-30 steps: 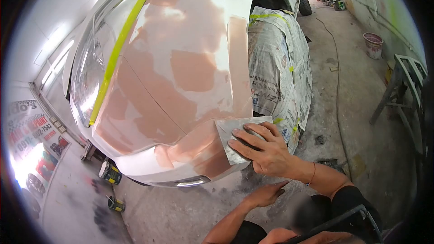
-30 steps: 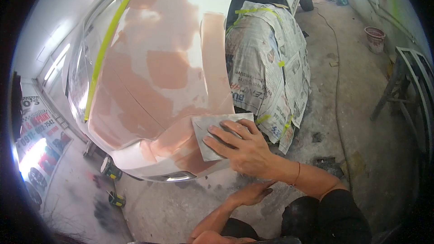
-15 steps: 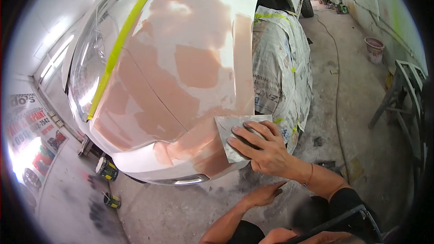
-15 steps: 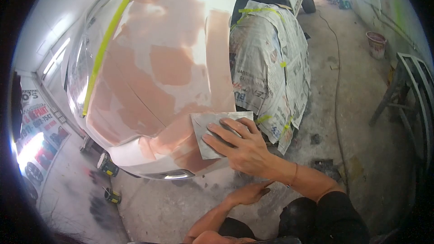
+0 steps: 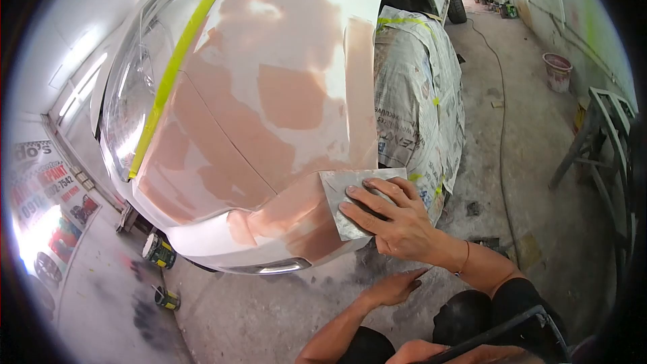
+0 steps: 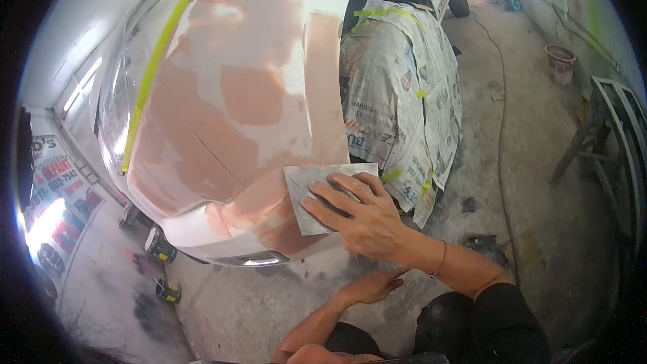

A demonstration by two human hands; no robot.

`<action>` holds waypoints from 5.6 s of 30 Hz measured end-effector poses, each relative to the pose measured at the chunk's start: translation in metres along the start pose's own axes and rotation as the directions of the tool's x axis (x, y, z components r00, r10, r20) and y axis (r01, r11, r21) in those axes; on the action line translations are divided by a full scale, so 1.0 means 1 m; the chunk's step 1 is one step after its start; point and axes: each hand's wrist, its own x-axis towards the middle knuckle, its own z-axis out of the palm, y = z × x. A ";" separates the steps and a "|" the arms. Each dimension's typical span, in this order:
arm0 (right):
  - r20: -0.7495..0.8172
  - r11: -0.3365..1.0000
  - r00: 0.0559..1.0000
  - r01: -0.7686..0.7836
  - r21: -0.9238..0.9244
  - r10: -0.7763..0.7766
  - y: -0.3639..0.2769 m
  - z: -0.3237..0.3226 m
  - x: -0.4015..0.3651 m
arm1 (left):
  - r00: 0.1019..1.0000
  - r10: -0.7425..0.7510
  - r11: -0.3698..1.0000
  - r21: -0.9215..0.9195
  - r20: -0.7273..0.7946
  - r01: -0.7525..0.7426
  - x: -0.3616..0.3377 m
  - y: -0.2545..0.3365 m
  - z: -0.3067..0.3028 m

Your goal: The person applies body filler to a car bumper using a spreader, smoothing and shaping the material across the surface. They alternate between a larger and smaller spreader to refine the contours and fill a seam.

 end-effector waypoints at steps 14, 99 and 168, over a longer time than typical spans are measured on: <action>-0.018 1.000 1.000 -0.002 -0.031 0.001 -0.001 0.011 -0.003 | 1.000 -0.010 0.999 -0.032 -0.002 0.010 0.001 -0.006 0.004; -0.239 0.899 0.906 -0.251 0.359 0.348 0.027 0.054 -0.021 | 0.970 -0.148 0.988 0.073 0.190 0.137 0.012 -0.033 0.017; 0.264 0.943 0.906 0.328 0.052 -0.330 0.042 -0.040 0.078 | 0.992 -0.065 0.994 0.096 0.111 0.054 -0.007 -0.006 -0.012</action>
